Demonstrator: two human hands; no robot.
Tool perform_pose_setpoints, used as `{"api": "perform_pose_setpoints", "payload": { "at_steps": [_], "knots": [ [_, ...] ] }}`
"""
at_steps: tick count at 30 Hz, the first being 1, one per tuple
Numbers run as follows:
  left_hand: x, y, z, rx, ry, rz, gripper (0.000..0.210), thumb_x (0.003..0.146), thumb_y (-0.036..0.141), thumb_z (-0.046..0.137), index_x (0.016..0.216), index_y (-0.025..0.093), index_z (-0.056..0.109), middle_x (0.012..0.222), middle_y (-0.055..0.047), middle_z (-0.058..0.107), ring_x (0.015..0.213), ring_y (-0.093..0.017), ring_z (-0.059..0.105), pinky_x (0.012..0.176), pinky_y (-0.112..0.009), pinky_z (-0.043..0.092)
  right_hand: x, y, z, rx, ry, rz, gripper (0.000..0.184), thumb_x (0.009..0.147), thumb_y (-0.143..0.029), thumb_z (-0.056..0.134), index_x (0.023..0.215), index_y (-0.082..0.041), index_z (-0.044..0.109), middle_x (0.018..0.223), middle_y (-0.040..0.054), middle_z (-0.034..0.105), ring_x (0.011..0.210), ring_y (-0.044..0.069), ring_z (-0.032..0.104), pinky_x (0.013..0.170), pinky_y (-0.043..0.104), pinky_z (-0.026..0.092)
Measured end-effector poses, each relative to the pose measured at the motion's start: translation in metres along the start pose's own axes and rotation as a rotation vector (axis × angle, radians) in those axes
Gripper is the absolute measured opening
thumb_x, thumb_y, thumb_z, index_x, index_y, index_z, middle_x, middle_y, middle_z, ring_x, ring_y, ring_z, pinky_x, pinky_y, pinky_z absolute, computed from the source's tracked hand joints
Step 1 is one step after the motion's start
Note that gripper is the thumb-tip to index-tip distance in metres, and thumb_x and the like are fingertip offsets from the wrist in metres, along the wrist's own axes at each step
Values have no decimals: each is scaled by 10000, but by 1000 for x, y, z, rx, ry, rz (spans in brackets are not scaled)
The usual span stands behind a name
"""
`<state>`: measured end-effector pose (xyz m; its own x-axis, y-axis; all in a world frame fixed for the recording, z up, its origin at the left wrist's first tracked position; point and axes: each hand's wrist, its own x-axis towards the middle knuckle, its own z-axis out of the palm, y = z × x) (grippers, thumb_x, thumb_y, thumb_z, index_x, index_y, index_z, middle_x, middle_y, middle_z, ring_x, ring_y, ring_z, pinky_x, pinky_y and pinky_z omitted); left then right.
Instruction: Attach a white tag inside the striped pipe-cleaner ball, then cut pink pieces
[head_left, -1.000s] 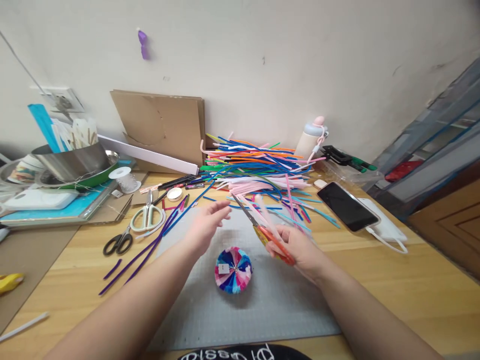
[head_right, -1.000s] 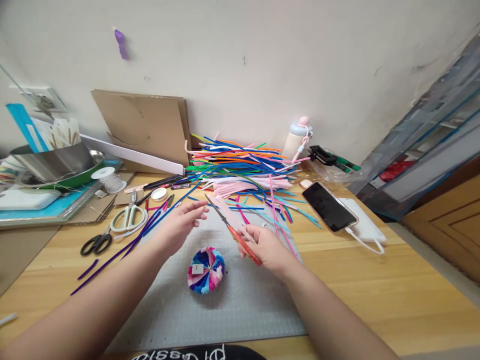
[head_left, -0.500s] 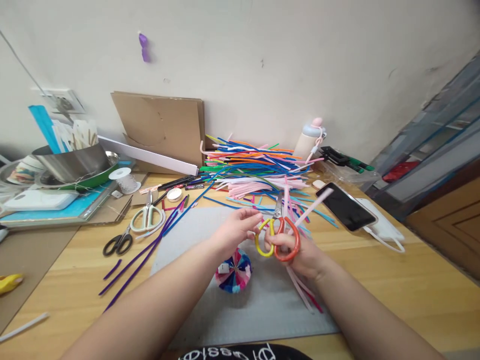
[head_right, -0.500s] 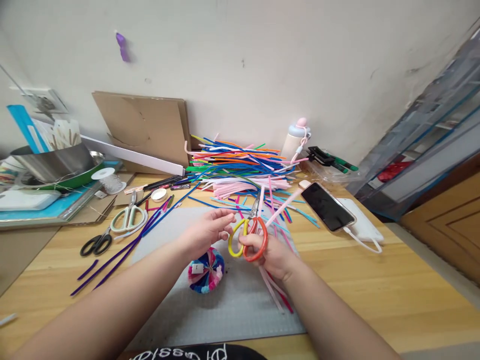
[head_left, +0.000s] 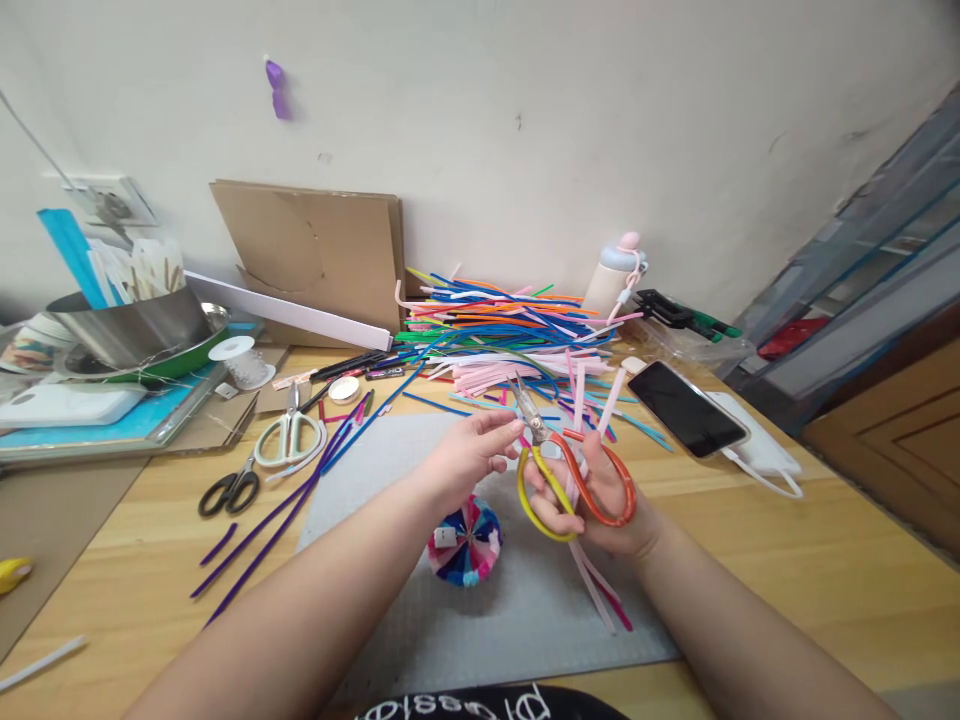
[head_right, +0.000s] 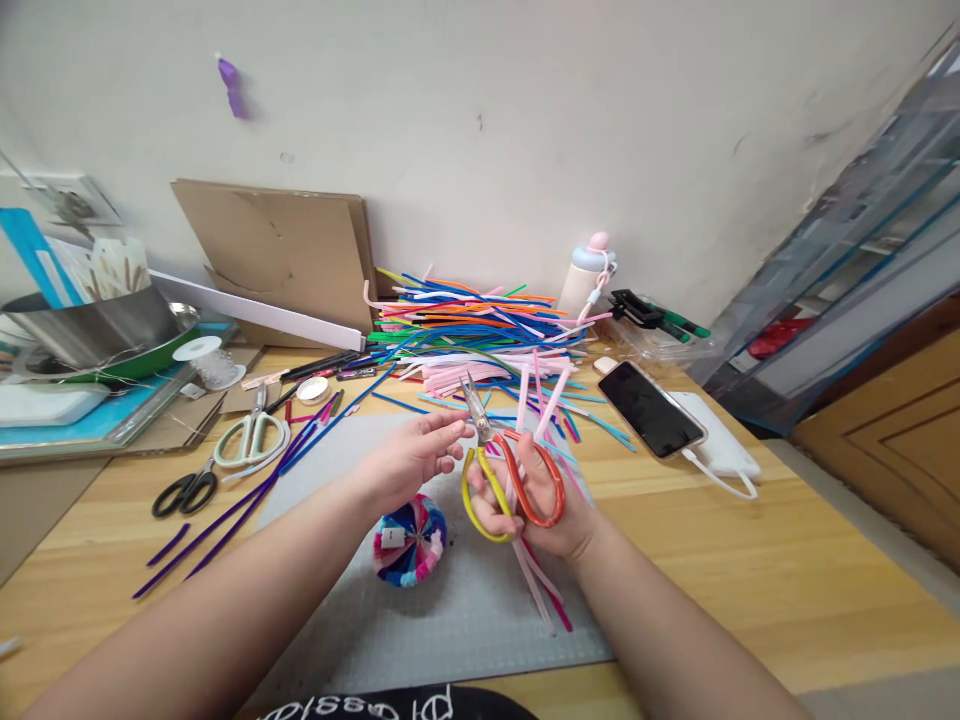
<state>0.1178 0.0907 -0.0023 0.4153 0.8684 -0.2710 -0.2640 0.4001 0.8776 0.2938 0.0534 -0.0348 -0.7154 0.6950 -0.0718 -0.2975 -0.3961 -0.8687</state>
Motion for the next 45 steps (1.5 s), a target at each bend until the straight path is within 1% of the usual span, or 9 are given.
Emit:
{"api": "perform_pose_setpoints", "payload": {
  "at_steps": [6, 17, 21, 25, 28, 33, 36, 40, 45],
  "knots": [
    [0, 6, 0, -92, -70, -37, 333, 635, 327, 787, 864, 120, 662, 728, 4, 595, 563, -35, 497, 512, -166, 323, 0, 7, -2, 14, -234, 103, 864, 650, -888, 46, 910, -186, 477, 486, -25, 438, 389, 97, 226, 415, 236, 153],
    [4, 19, -21, 26, 102, -46, 228, 572, 237, 817, 639, 95, 652, 581, -38, 645, 505, -86, 577, 418, -151, 319, -7, 7, -18, -72, -325, 165, 893, 649, -884, 14, 883, -159, 481, 435, -46, 419, 328, 78, 194, 355, 216, 121],
    [10, 41, -48, -32, 277, 61, 224, 737, 359, 675, 689, 144, 637, 620, 0, 652, 448, -35, 525, 383, -126, 267, -5, 5, -23, -67, -383, 98, 908, 620, -902, 36, 865, -146, 474, 409, -55, 407, 306, 67, 195, 337, 205, 132],
    [2, 47, -56, 6, 286, 79, 631, 843, 633, 317, 671, 115, 634, 767, -107, 684, 550, -132, 612, 398, -194, 357, -7, -13, -14, -214, -38, -6, 706, 764, -801, 200, 871, -163, 484, 436, -58, 398, 363, 79, 236, 401, 214, 190],
    [-12, 35, -43, 148, 182, 102, 516, 814, 599, 443, 903, 138, 656, 999, -112, 667, 670, -149, 633, 458, -206, 396, -18, -34, -11, -515, 326, 17, 487, 826, -647, 378, 894, -182, 507, 465, -52, 422, 393, 94, 294, 424, 221, 215],
    [-34, 18, -28, 336, 129, 68, 360, 784, 456, 586, 954, 142, 634, 1012, -100, 646, 721, -142, 618, 529, -216, 408, -34, -51, -28, -1457, 847, 432, 404, 728, -575, 529, 832, -201, 638, 742, 77, 654, 655, 237, 584, 523, 284, 347],
    [-41, 16, -30, 341, 118, 47, 314, 793, 409, 585, 940, 134, 622, 965, -90, 647, 718, -131, 604, 539, -213, 403, -30, -39, -39, -1694, 879, 572, 433, 750, -560, 485, 879, -186, 659, 909, 144, 683, 803, 318, 627, 593, 336, 397],
    [-48, 14, -32, 345, 125, 3, 278, 790, 356, 581, 930, 119, 614, 926, -84, 639, 702, -126, 591, 534, -212, 402, -26, -24, -43, -1685, 810, 504, 394, 768, -482, 523, 1012, -197, 643, 1028, 123, 664, 895, 283, 626, 677, 323, 437],
    [-60, 13, -25, 413, 129, 2, 262, 781, 314, 594, 957, 123, 627, 902, -72, 638, 661, -106, 578, 538, -204, 398, -31, -37, -19, -1551, 816, 100, 342, 901, -333, 346, 912, -169, 646, 982, 108, 637, 945, 232, 581, 791, 310, 420]
  ]
}}
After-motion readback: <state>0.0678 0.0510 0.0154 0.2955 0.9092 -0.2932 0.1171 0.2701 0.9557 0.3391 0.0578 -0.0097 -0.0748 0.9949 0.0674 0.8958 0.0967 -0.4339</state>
